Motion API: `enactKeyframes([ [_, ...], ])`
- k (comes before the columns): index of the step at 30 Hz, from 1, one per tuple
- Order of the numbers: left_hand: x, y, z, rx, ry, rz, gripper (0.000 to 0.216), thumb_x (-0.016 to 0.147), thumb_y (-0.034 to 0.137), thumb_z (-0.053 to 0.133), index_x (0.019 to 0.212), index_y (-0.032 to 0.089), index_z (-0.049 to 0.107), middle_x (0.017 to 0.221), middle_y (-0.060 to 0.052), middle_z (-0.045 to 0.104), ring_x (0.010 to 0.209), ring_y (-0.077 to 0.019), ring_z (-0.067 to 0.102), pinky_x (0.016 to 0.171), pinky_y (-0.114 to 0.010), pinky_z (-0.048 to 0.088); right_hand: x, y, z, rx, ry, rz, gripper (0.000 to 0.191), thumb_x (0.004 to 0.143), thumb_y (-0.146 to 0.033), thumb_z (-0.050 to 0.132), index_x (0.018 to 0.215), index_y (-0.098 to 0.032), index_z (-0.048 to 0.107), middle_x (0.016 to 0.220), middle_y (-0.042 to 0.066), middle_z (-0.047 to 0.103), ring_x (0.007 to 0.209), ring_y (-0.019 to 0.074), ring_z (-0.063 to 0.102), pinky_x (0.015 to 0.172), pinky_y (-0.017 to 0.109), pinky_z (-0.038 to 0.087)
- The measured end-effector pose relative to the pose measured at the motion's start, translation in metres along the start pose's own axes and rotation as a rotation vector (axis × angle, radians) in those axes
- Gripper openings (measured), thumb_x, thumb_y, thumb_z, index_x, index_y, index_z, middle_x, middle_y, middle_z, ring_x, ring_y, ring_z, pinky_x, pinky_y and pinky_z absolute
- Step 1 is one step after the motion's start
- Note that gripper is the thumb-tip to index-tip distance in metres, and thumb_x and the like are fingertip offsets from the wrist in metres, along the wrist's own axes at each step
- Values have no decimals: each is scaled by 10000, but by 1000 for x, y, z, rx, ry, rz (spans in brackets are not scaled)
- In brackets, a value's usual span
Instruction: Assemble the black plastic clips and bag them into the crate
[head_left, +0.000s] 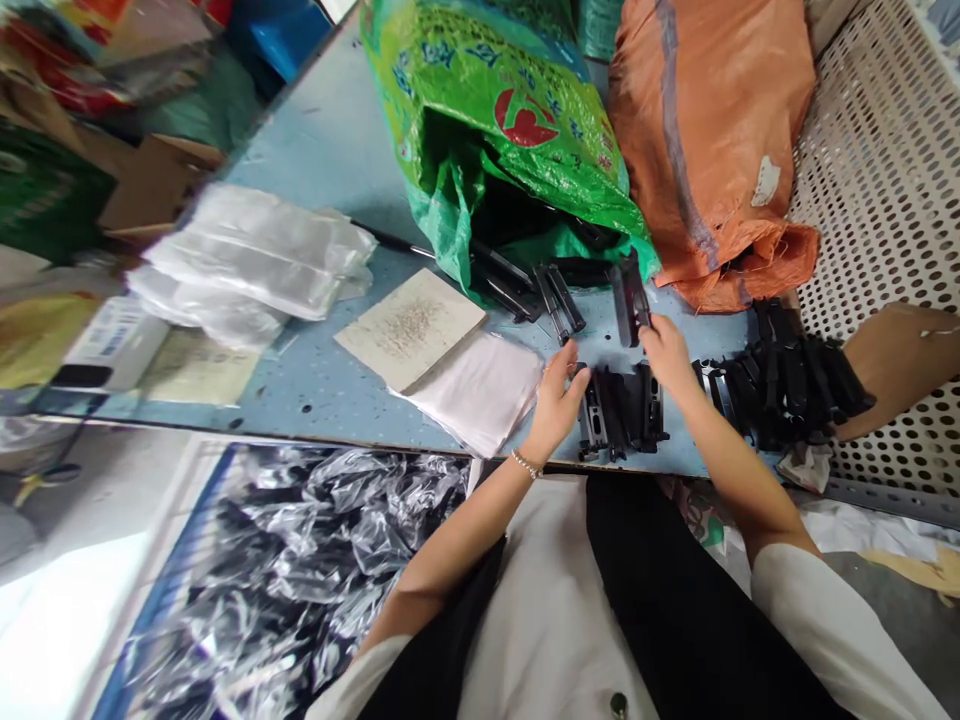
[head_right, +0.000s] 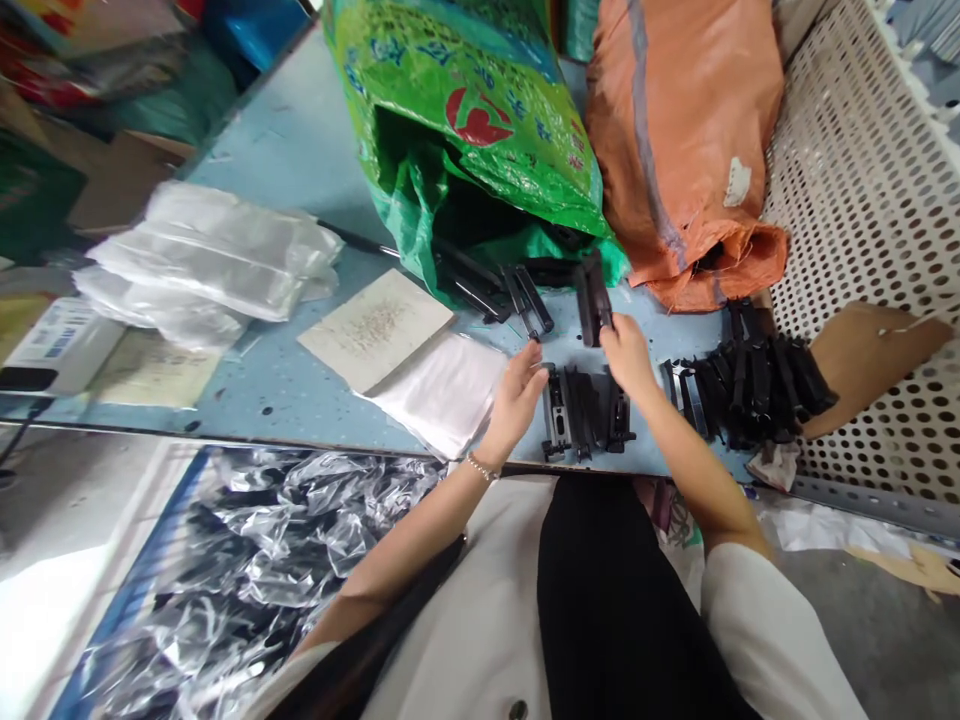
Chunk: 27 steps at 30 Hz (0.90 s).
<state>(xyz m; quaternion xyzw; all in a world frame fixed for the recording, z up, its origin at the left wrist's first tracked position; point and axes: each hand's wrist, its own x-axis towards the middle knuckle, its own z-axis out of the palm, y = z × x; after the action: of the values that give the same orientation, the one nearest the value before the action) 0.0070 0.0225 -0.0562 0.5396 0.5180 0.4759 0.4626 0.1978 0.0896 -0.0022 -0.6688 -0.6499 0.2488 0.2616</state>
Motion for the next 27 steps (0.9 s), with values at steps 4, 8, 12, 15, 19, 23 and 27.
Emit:
enactKeyframes([
  [4,15,44,4,-289,-37,-101,569,984,527,525,1469,266,384,1358,-95,606,1158,-207,641,996,-351,536,-68,-33,-13,-68,-57,-509,206,1009,-280,430,1121,-218,591,1075,121,634,1018,273,576,933,436,485],
  [8,3,72,-2,-555,-233,-313,487,898,540,582,1233,191,525,981,-64,696,726,-173,667,636,-291,555,-60,-35,-30,-220,125,-611,270,1051,-357,411,1192,-211,589,1053,127,634,982,286,572,868,442,498],
  [12,-12,85,-13,-697,-345,-353,451,828,548,640,1065,177,539,851,-29,681,598,-136,624,532,-247,502,-24,-21,-32,-398,171,-841,292,1052,-432,438,1042,-200,615,921,108,624,857,274,529,758,418,469],
  [15,-14,91,-23,-673,-390,-362,401,823,517,660,1012,187,532,830,-6,656,574,-125,622,511,-238,500,-10,-18,-31,-400,126,-973,341,1053,-475,426,948,-211,615,851,86,598,808,254,508,714,400,444],
  [19,-10,97,-32,-648,-467,-423,389,824,499,659,1027,193,532,839,6,640,538,-130,629,471,-249,498,-6,-23,-32,-364,30,-1016,448,1042,-585,393,864,-237,611,831,78,595,791,238,502,693,393,410],
  [23,-5,96,-26,-643,-368,-442,387,818,471,662,1059,193,542,796,14,638,531,-135,624,481,-258,500,-14,-35,-26,-111,-90,-643,517,1072,-576,284,752,-243,516,715,34,544,694,191,493,667,356,395],
  [27,0,89,-22,-643,-164,-446,343,828,477,647,987,177,593,774,3,655,615,-143,645,558,-257,522,-41,-45,-15,70,-243,-424,489,1073,-579,289,820,-227,515,723,7,550,674,168,515,646,314,396],
])
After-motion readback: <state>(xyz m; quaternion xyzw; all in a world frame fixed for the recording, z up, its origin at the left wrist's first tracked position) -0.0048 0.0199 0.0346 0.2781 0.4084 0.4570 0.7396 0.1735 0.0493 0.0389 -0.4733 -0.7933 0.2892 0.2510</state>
